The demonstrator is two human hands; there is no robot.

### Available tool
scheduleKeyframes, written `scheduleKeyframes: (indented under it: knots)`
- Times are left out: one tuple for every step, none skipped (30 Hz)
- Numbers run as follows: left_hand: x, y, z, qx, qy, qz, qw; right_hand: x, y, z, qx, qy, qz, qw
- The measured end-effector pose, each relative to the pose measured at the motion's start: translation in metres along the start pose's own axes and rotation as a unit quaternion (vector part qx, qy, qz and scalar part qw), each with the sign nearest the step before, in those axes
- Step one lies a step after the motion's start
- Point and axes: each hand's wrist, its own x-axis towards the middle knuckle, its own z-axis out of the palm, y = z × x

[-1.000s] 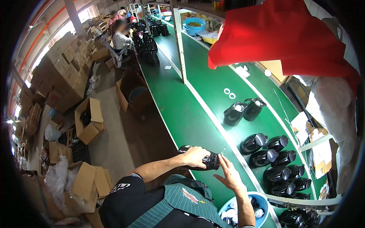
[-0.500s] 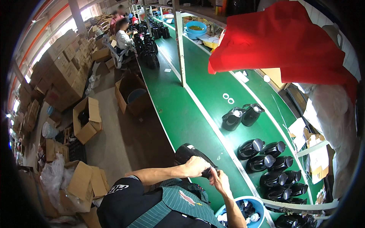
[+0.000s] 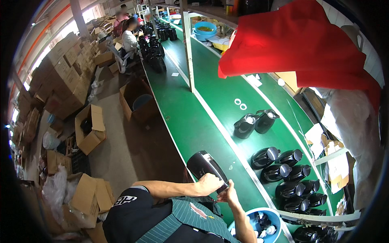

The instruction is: The person assembles black kettles on a green conveyor belt by picking up kettle bodies and screwing on white lids from a nearby blue basin. The person places the completed kettles on the belt and continues the process with additional units.

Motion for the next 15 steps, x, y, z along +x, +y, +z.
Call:
scheduleKeyframes:
  knots:
    - [0.004, -0.005, 0.006, -0.004, 0.007, -0.002, 1.000, -0.001, -0.008, 0.004, -0.093, 0.041, -0.026, 0.995]
    - [0.009, -0.011, 0.015, -0.008, 0.014, -0.004, 1.000, -0.009, -0.006, 0.014, -0.199, 0.178, -0.155, 0.951]
    - [0.012, -0.014, 0.021, -0.015, 0.021, -0.005, 1.000, -0.028, -0.011, 0.030, -0.298, 0.308, -0.274, 0.861]
    - [0.012, -0.015, 0.013, -0.056, 0.034, -0.011, 0.998, -0.036, -0.012, 0.031, -0.312, 0.291, -0.340, 0.838]
    - [0.015, -0.019, 0.009, -0.054, 0.039, 0.000, 0.998, -0.043, -0.016, 0.035, -0.309, 0.290, -0.394, 0.815]
    - [0.016, -0.021, 0.006, -0.053, 0.043, 0.009, 0.998, -0.041, -0.016, 0.035, -0.314, 0.297, -0.405, 0.806]
    - [0.017, -0.022, 0.004, -0.051, 0.047, 0.018, 0.997, -0.036, -0.014, 0.034, -0.319, 0.303, -0.415, 0.797]
    - [0.018, -0.018, 0.006, -0.052, 0.029, 0.007, 0.998, -0.025, -0.009, 0.034, -0.299, 0.311, -0.422, 0.798]
    - [0.019, -0.016, 0.013, -0.047, 0.037, 0.004, 0.998, -0.010, 0.000, 0.033, -0.279, 0.318, -0.429, 0.798]
    - [0.021, -0.015, 0.020, -0.042, 0.045, 0.000, 0.998, -0.002, 0.004, 0.037, -0.259, 0.325, -0.437, 0.798]
    - [0.022, -0.015, 0.027, -0.037, 0.054, -0.004, 0.998, 0.006, 0.011, 0.045, -0.202, 0.315, -0.395, 0.839]
    - [0.024, -0.015, 0.025, -0.037, 0.038, 0.007, 0.999, 0.004, 0.011, 0.053, -0.161, 0.305, -0.336, 0.876]
    - [0.020, -0.006, 0.017, -0.014, 0.028, -0.008, 0.999, -0.001, 0.013, 0.064, -0.118, 0.292, -0.273, 0.909]
    - [0.020, -0.008, 0.025, -0.018, 0.053, 0.014, 0.998, 0.014, 0.021, 0.070, -0.067, 0.308, -0.272, 0.909]
    - [0.017, -0.009, 0.035, -0.023, 0.073, 0.036, 0.996, 0.034, 0.034, 0.068, -0.100, 0.305, -0.290, 0.902]
